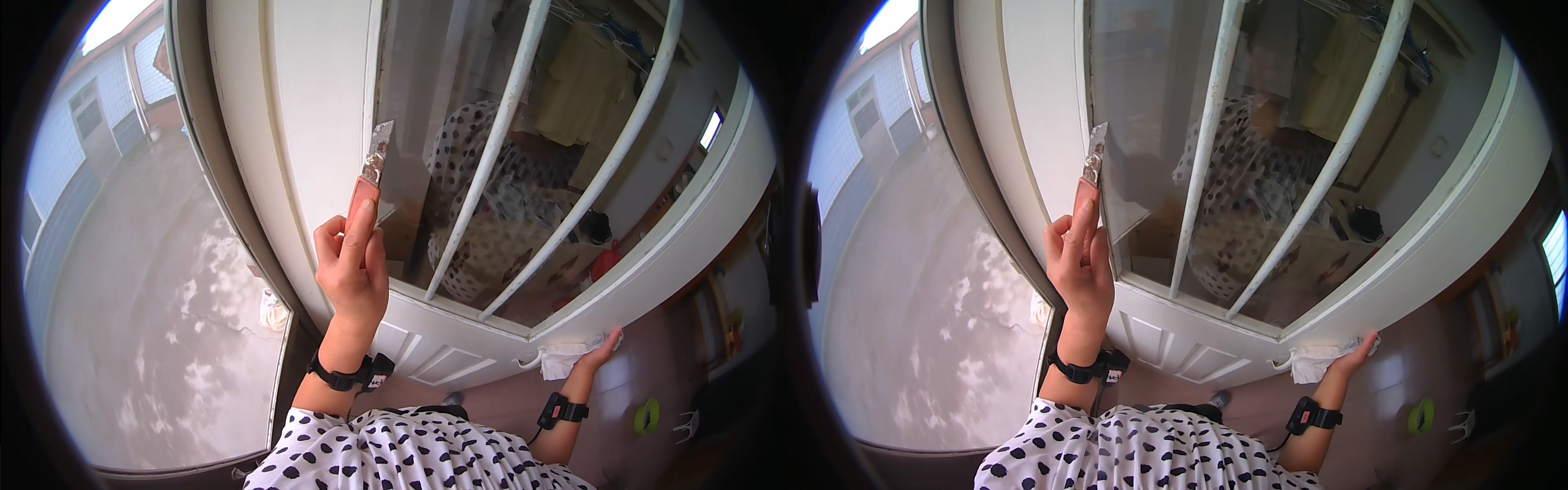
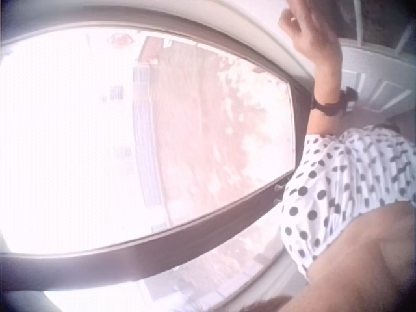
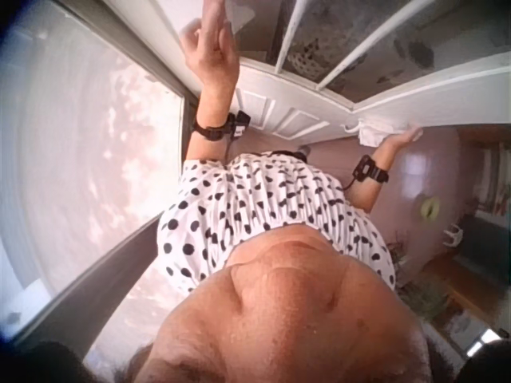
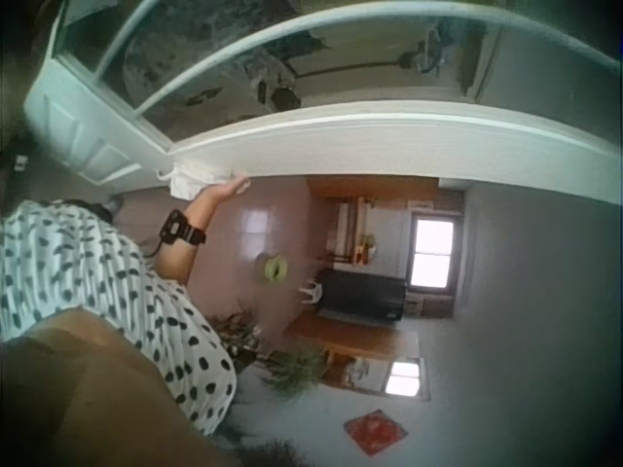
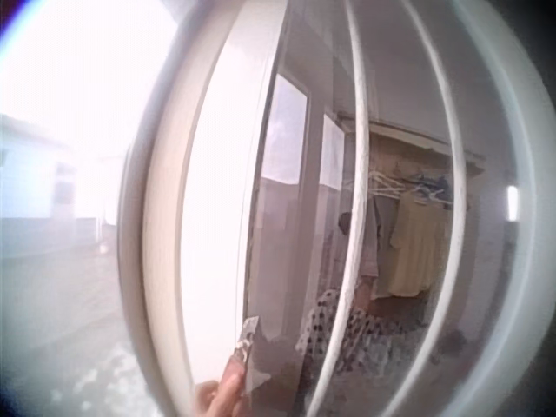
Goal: The person scrapes material from the edge of a white door using a utility knife while holding a cloth.
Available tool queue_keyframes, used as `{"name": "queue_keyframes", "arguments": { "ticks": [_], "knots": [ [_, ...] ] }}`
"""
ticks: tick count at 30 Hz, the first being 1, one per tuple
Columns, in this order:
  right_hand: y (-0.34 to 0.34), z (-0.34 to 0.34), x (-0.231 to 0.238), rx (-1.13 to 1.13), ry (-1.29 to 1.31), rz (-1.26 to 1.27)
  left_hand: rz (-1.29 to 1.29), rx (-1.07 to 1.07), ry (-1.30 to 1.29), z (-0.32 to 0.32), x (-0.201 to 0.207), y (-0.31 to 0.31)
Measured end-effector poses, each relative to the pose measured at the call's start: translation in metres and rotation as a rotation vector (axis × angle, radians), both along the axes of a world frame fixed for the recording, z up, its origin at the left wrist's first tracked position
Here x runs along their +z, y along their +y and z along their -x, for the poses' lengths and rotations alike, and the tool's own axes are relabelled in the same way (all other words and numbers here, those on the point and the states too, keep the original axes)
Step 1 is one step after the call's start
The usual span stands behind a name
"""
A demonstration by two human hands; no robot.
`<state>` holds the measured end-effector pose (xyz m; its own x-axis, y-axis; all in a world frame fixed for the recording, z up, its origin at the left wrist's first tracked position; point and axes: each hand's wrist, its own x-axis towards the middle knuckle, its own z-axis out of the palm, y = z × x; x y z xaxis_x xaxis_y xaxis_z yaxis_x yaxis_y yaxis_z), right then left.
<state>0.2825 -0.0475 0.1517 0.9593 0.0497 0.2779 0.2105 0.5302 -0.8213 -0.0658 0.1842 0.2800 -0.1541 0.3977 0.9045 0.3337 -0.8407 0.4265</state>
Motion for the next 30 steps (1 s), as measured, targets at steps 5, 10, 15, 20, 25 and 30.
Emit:
{"name": "queue_keyframes", "arguments": {
  "ticks": [5, 10, 15, 20, 25, 30],
  "knots": [
    [0.005, 0.007, -0.007, 0.019, 0.020, -0.025, -0.022, 0.066, -0.013, 0.008, 0.004, 0.009],
    [-0.001, 0.006, -0.020, 0.049, 0.005, -0.039, -0.049, 0.084, 0.020, 0.011, -0.017, 0.006],
    [-0.002, 0.012, -0.019, 0.037, 0.054, -0.047, -0.067, 0.072, 0.017, 0.009, -0.025, 0.006],
    [-0.005, -0.002, -0.019, 0.037, 0.042, -0.019, -0.002, 0.058, 0.018, -0.001, -0.010, -0.002],
    [-0.006, -0.024, -0.017, 0.044, 0.013, 0.000, -0.039, 0.045, 0.042, -0.012, -0.019, -0.006],
    [-0.004, -0.029, -0.013, 0.017, 0.002, -0.042, 0.010, 0.031, 0.060, -0.016, -0.003, -0.006]
  ]
}}
